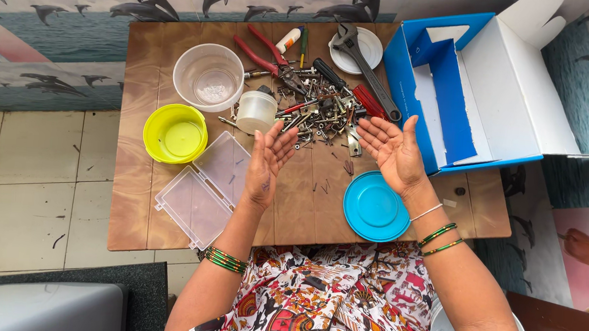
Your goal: The person sits at a table and sorts a pile of hardware and tools. They move a stool, then pick up and place various items including a wrench, screwdriver, and pliers into a blue box. They also sort small metal parts into plastic containers and bowls.
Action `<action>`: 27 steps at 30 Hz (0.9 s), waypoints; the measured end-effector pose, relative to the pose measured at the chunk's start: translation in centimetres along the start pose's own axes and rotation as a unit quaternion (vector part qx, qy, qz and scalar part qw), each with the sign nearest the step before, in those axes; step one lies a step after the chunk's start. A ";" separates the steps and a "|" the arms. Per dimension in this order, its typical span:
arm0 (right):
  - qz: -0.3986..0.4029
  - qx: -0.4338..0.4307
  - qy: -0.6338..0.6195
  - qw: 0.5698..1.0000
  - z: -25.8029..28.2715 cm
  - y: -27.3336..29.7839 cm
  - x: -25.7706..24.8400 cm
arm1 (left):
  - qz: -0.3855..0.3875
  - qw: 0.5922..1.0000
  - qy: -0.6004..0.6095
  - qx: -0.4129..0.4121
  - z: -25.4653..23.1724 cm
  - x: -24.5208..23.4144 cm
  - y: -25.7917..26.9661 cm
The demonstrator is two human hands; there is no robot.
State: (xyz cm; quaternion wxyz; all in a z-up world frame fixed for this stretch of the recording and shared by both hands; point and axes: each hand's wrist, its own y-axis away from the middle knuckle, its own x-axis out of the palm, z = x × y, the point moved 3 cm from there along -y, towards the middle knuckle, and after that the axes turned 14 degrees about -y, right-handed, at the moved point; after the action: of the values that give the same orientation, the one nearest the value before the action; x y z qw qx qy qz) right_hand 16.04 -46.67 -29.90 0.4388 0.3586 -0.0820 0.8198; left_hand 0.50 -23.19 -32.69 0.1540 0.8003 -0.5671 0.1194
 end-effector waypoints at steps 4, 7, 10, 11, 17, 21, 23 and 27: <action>-0.006 -0.006 0.035 0.999 0.1 0.1 -0.2 | 0.010 0.999 -0.034 -0.006 0.5 0.5 0.1; -0.018 -0.001 0.054 0.998 -0.7 0.2 -0.6 | 0.003 0.999 -0.051 -0.014 1.4 0.4 0.9; -0.017 0.002 0.060 0.998 -1.7 0.2 -0.5 | -0.011 0.997 -0.072 -0.013 1.8 0.0 1.6; -0.014 0.002 0.060 0.998 -1.9 0.1 -0.4 | -0.014 0.997 -0.080 -0.011 1.8 -0.1 1.8; 0.008 -0.005 0.063 0.998 -3.3 -0.1 -0.1 | -0.016 0.989 -0.137 0.057 2.3 -0.3 3.1; 0.004 -0.001 0.073 0.997 -3.7 -0.1 -0.2 | -0.017 0.987 -0.133 0.083 3.1 0.0 3.6; 0.010 -0.002 0.069 0.998 -3.8 -0.2 -0.2 | -0.015 0.987 -0.124 0.100 3.4 0.3 3.6; 0.008 -0.006 0.080 0.997 -3.8 -0.3 -0.4 | -0.023 0.979 -0.159 0.124 3.9 0.8 3.7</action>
State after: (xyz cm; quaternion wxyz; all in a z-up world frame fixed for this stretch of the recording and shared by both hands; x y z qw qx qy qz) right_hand 14.49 -45.03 -32.95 0.4394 0.2881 -0.0547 0.8491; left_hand -2.64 -26.53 -35.60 -0.0358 0.8345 -0.5468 0.0570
